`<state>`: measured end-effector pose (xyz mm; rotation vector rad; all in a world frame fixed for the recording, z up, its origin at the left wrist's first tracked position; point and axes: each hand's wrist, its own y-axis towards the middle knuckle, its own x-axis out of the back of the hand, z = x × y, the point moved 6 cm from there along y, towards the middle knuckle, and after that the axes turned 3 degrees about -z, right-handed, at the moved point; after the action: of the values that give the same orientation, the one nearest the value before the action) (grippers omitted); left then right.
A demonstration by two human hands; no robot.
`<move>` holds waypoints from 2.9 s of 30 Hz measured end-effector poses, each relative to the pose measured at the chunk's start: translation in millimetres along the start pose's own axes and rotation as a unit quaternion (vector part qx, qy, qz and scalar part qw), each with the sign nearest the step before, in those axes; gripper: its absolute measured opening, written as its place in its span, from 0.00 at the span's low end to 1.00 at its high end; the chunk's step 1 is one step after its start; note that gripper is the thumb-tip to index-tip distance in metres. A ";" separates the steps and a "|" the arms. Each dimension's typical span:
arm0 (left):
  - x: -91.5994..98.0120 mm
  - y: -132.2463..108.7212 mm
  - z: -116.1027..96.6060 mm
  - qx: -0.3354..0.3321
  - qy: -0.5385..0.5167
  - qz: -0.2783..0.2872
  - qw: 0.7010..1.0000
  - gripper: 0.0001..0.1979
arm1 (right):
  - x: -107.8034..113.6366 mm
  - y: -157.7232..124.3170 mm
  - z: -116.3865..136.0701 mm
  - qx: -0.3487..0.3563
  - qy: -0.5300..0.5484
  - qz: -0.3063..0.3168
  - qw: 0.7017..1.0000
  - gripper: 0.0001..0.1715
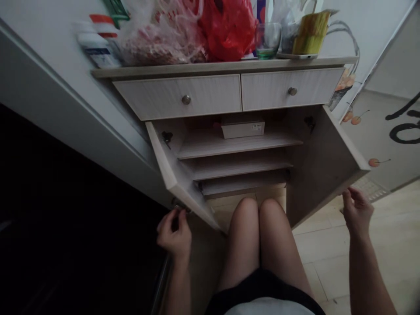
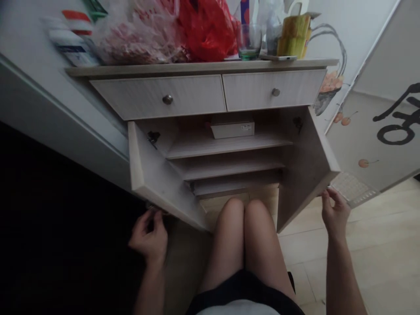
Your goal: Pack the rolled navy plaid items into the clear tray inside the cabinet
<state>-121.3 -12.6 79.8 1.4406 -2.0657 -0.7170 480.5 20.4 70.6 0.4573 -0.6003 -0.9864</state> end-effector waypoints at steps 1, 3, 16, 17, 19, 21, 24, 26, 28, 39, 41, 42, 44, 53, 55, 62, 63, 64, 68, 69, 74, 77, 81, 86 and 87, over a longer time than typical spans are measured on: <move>-11.6 -3.0 -7.1 -0.021 -0.002 0.017 1.000 0.18 | -5.8 -3.3 8.9 0.013 0.011 0.021 1.000 0.29; -35.5 -7.9 -24.0 -0.050 -0.021 0.045 0.997 0.17 | -15.1 -10.0 27.0 0.028 0.029 0.035 0.999 0.27; -168.0 -20.2 -89.2 -0.084 -0.052 0.206 0.973 0.12 | -153.4 -45.0 133.8 0.073 0.139 0.171 0.973 0.19; -174.8 -20.1 -91.1 -0.083 -0.050 0.212 0.972 0.11 | -169.0 -45.3 142.4 0.071 0.138 0.183 0.971 0.19; -189.2 -19.5 -94.2 -0.075 -0.048 0.226 0.970 0.08 | -197.7 -44.4 156.8 0.063 0.126 0.200 0.970 0.20; -204.6 -18.9 -96.5 -0.063 -0.049 0.243 0.967 0.07 | -221.7 -42.2 167.2 0.054 0.104 0.213 0.970 0.20; -227.4 -17.6 -99.5 -0.049 -0.046 0.257 0.964 0.05 | -248.6 -38.3 177.7 0.051 0.080 0.230 0.969 0.19; -241.2 -16.1 -101.4 -0.046 -0.038 0.259 0.964 0.04 | -262.4 -35.9 182.2 0.055 0.073 0.238 0.967 0.18; -254.1 -14.3 -103.4 -0.047 -0.033 0.265 0.963 0.04 | -275.3 -33.4 185.3 0.058 0.066 0.245 0.966 0.18; -303.1 -1.0 -110.0 -0.022 -0.011 0.314 0.949 0.06 | -329.3 -18.4 194.6 0.077 0.070 0.237 0.966 0.17; -308.1 0.9 -110.3 -0.021 -0.012 0.313 0.949 0.06 | -333.9 -16.9 194.8 0.076 0.067 0.232 0.967 0.17; -310.2 1.8 -110.4 -0.021 -0.013 0.312 0.950 0.06 | -336.1 -16.1 195.0 0.076 0.065 0.231 0.968 0.17; -314.3 3.5 -110.3 -0.020 -0.013 0.312 0.950 0.06 | -340.5 -14.6 195.5 0.077 0.061 0.232 0.968 0.16; -325.2 8.6 -109.0 -0.005 0.004 0.346 0.938 0.07 | -352.0 -12.1 192.5 0.075 0.070 0.220 0.970 0.18; -326.2 9.4 -109.7 -0.001 0.009 0.351 0.936 0.08 | -352.4 -12.0 191.4 0.075 0.077 0.214 0.971 0.19; -325.3 16.3 -119.0 -0.009 0.019 0.372 0.928 0.07 | -355.5 -10.1 191.6 0.069 0.096 0.224 0.967 0.15; -324.6 17.2 -121.2 -0.011 0.020 0.383 0.923 0.07 | -355.5 -9.8 191.8 0.064 0.097 0.228 0.967 0.15; -323.4 18.0 -123.5 -0.013 0.019 0.397 0.917 0.07 | -355.3 -9.7 192.2 0.058 0.097 0.235 0.966 0.14; -306.2 25.4 -131.2 0.012 -0.032 0.437 0.899 0.12 | -346.0 -7.6 197.1 0.029 0.148 0.265 0.952 0.21; -297.7 28.6 -131.7 0.036 -0.062 0.443 0.894 0.16 | -340.2 -6.0 199.2 0.019 0.183 0.269 0.945 0.25; -243.1 31.6 -140.5 0.223 -0.373 0.543 0.719 0.28 | -297.8 -3.6 212.9 -0.096 0.412 0.384 0.820 0.41; -213.6 31.8 -147.9 0.295 -0.538 0.516 0.598 0.24 | -264.0 -8.9 230.4 -0.139 0.539 0.464 0.689 0.49; -212.4 21.9 -141.0 0.333 -0.628 0.408 0.573 0.21 | -241.1 -18.4 242.7 -0.167 0.632 0.477 0.588 0.55; -242.6 -7.4 -119.8 0.381 -0.609 0.362 0.594 0.20 | -261.4 -34.6 232.0 -0.207 0.685 0.477 0.510 0.51; -247.0 -11.6 -116.1 0.389 -0.613 0.358 0.588 0.20 | -266.2 -37.2 228.7 -0.213 0.693 0.483 0.491 0.50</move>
<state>39.4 202.9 128.4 -0.0960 -4.0008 -0.4116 196.8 214.4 150.4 0.2446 0.8824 0.5337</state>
